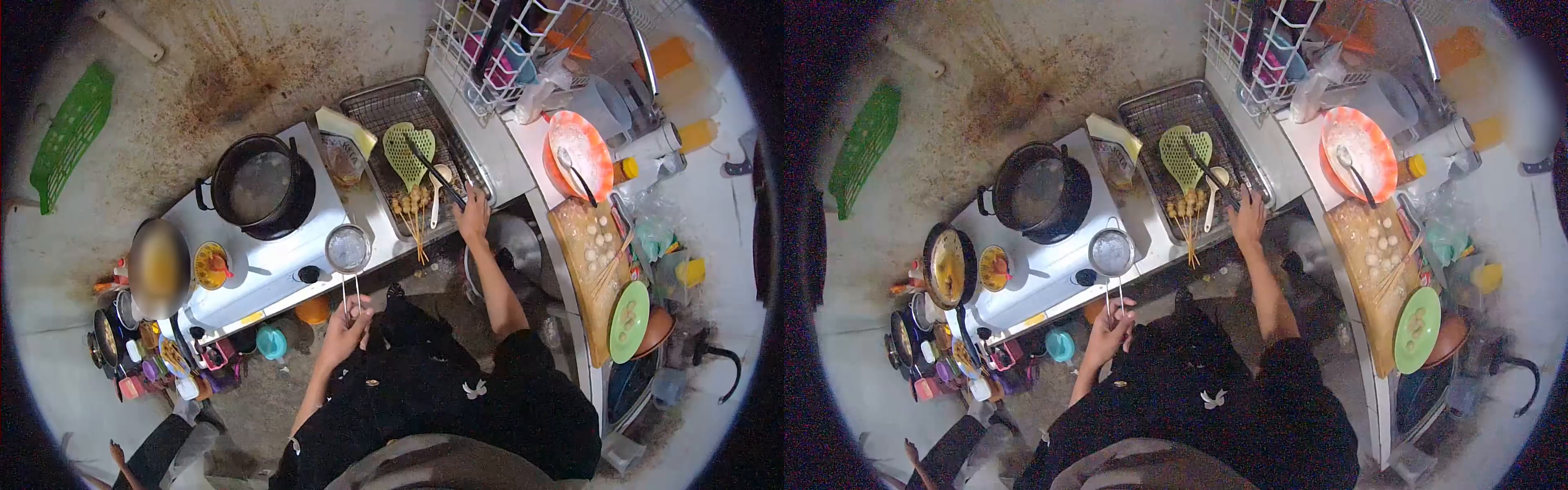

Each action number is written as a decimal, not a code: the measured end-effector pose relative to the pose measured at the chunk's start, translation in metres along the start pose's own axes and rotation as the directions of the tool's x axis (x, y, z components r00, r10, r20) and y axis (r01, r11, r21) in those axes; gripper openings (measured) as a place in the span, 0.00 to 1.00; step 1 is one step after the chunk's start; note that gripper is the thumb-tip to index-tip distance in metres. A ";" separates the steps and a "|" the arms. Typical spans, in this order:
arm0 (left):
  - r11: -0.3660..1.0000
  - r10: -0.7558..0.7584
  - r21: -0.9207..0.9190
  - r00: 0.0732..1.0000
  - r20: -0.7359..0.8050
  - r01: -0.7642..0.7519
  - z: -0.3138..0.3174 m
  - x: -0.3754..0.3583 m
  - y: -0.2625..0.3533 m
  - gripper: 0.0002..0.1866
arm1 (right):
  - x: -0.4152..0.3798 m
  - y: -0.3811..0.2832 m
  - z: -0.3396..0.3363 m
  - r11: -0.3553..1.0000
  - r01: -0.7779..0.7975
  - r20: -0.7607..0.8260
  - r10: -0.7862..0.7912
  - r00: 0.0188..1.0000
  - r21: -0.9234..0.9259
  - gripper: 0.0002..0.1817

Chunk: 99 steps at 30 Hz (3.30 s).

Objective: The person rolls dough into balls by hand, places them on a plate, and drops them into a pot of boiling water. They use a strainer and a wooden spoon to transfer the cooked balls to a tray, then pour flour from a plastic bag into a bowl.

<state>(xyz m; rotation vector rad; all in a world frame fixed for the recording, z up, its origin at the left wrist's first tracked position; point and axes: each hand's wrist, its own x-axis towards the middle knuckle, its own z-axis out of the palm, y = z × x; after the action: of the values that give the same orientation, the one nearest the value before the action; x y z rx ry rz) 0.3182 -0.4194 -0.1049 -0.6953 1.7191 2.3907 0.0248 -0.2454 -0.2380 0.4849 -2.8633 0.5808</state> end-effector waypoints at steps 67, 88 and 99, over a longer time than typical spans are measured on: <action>0.963 0.202 0.030 0.642 -0.739 -0.268 -0.174 -0.109 0.019 0.11 | 0.034 -0.390 0.009 0.323 0.946 0.162 -0.935 0.315 0.028 0.16; 0.945 0.296 0.074 0.744 -0.599 -0.317 -0.192 -0.083 0.042 0.11 | 0.036 -0.353 -0.028 0.614 0.737 0.333 -0.783 0.525 0.281 0.14; 0.934 0.339 0.136 0.702 -0.626 -0.330 -0.174 -0.067 0.049 0.12 | 0.051 -0.352 -0.041 0.688 0.597 0.461 -0.723 0.515 0.412 0.17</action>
<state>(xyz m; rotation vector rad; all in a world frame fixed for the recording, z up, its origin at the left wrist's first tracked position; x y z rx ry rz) 0.4118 -0.5856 -0.0772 -1.4591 2.2818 2.5391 0.1048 -0.5491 -0.0664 2.0345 -2.7387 0.6362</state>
